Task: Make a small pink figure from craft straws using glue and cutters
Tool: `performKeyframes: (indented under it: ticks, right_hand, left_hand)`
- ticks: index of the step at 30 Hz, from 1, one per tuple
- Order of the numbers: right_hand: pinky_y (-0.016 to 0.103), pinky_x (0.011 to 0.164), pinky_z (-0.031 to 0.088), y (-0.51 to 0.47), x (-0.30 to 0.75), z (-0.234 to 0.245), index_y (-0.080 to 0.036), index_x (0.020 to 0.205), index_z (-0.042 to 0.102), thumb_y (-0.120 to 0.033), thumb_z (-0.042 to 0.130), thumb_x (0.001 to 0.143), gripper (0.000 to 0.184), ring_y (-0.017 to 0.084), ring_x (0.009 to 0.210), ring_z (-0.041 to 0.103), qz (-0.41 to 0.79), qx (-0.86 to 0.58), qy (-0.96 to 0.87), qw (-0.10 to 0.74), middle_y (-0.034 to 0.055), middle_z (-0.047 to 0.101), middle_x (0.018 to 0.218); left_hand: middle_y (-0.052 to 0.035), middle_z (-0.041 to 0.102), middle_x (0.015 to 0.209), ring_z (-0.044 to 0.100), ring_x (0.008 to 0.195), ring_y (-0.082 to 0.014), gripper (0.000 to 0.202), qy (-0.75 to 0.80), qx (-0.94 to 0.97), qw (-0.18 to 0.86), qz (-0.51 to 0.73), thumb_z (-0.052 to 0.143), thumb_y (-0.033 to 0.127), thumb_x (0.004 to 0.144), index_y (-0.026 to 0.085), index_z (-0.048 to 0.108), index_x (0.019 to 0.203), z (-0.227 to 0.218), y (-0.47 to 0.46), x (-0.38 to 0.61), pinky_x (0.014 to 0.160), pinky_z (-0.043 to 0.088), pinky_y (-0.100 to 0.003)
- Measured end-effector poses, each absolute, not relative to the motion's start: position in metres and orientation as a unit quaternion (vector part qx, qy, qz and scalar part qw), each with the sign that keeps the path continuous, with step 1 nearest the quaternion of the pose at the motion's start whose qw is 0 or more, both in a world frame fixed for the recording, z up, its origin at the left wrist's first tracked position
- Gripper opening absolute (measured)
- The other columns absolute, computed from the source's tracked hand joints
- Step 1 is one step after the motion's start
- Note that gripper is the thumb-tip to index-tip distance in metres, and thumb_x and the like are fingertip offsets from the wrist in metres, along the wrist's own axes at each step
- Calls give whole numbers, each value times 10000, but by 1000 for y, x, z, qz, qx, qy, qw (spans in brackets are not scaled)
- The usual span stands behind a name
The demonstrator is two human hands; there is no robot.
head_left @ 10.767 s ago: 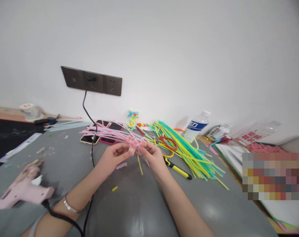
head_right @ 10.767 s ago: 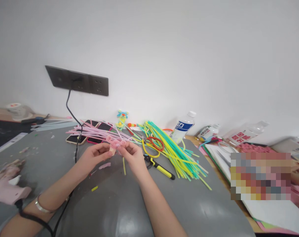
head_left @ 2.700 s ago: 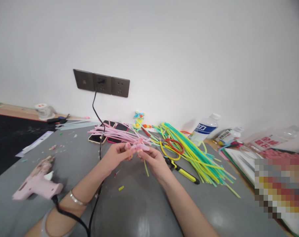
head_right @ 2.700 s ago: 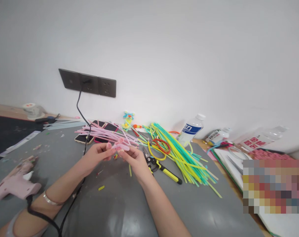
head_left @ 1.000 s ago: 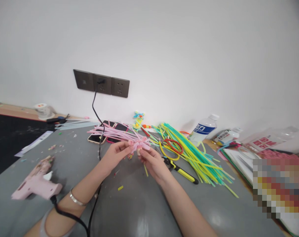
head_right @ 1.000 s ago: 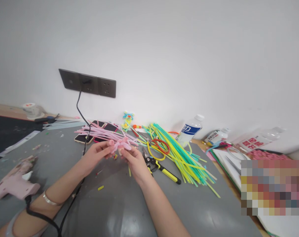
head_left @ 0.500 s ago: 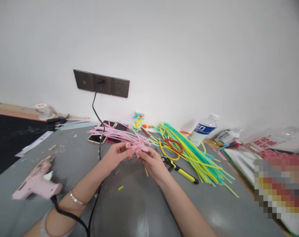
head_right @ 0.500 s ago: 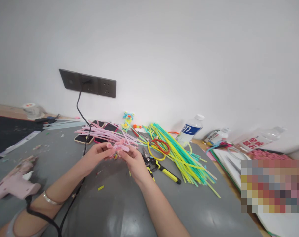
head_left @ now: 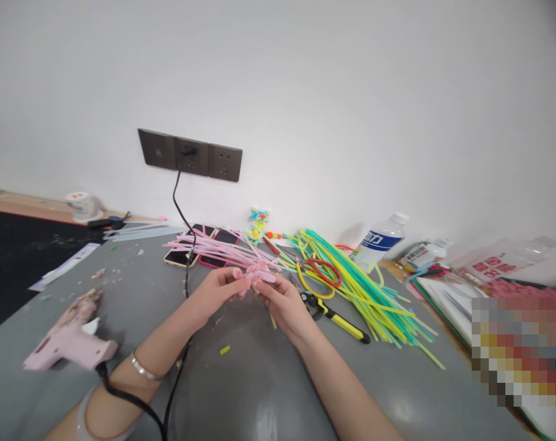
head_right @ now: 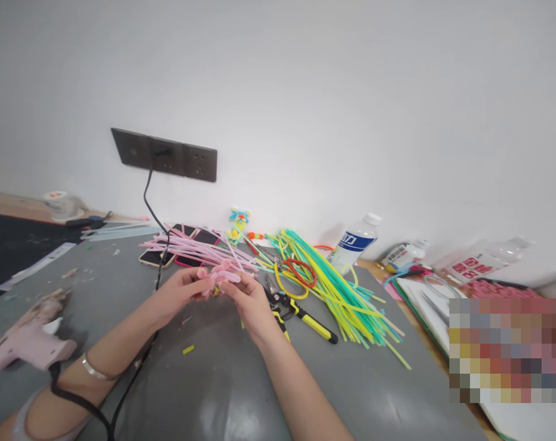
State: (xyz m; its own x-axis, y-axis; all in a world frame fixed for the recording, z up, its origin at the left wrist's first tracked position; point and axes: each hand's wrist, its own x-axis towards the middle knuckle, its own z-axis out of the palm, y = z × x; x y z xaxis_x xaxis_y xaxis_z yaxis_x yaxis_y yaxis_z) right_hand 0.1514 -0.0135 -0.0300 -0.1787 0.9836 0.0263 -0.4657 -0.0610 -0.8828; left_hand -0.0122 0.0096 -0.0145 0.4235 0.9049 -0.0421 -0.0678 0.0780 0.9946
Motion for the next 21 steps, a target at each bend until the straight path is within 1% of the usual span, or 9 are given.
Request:
performKeyframes:
  ticks: [13, 21]
  right_hand:
    - [262, 730, 450, -12, 152, -29, -212, 863, 760, -321, 837, 677, 230, 140, 724, 588, 646, -329, -406, 557, 8, 720, 798]
    - [253, 680, 441, -13, 153, -24, -212, 808, 751, -343, 852, 648, 231, 131, 684, 554, 647, -338, -393, 559, 0, 695, 766]
  left_hand:
    - [30, 531, 608, 418, 578, -95, 365, 372, 551, 642, 382, 683, 442, 774, 173, 492, 621, -16, 9, -12, 552, 320, -212]
    - [31, 521, 622, 435, 593, -103, 358, 365, 568, 619, 402, 680, 473, 779, 170, 528, 661, -12, 8, -11, 565, 330, -222]
